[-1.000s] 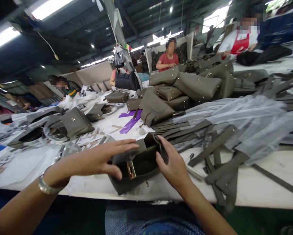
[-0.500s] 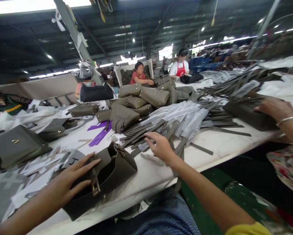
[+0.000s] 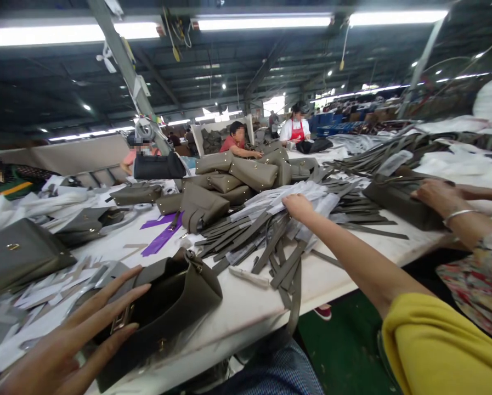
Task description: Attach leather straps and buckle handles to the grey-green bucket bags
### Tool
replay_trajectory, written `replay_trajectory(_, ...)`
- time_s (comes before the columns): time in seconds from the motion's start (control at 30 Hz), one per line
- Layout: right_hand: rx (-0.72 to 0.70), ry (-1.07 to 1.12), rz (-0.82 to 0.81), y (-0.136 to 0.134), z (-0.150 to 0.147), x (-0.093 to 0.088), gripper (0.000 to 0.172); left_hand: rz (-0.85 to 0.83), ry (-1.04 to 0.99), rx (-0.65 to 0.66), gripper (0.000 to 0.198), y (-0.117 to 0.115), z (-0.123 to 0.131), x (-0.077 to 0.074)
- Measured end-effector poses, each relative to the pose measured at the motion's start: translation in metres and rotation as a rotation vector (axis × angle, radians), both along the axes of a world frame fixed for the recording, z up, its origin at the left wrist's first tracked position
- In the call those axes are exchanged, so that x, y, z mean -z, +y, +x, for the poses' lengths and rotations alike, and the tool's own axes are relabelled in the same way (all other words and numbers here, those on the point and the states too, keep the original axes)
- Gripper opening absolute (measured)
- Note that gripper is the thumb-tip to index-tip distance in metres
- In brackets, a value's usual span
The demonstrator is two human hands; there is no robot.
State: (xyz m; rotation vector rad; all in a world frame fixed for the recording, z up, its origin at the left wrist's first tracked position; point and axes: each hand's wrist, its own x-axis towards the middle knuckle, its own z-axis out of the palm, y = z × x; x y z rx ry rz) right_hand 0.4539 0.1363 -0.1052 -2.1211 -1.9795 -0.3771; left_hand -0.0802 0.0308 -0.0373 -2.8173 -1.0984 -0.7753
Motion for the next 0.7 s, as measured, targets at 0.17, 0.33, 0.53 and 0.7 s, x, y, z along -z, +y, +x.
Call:
replay_trajectory(0.17, -0.103, -0.06, 0.124, -0.015, -0.027, -0.026, 0.019, -0.222, -0.407, -0.031, 0.032, -0.04, 0.039, 0.003)
replay_trajectory(0.33, -0.241, -0.031, 0.314, -0.055, -0.106, -0.037, 0.029, -0.995, -0.671, 0.132, 0.034, -0.051, 0.114, 0.047)
replay_trajectory(0.53, -0.661, 0.201, 0.565, -0.112, -0.203, -0.024, 0.026, -1.235, -1.316, 0.127, 0.07, -0.031, 0.171, 0.06)
replay_trajectory(0.7, -0.734, 0.574, 0.545, -0.158, -0.236, 0.007, 0.025, -1.187, -1.572, -0.061, 0.043, -0.031, 0.154, 0.042)
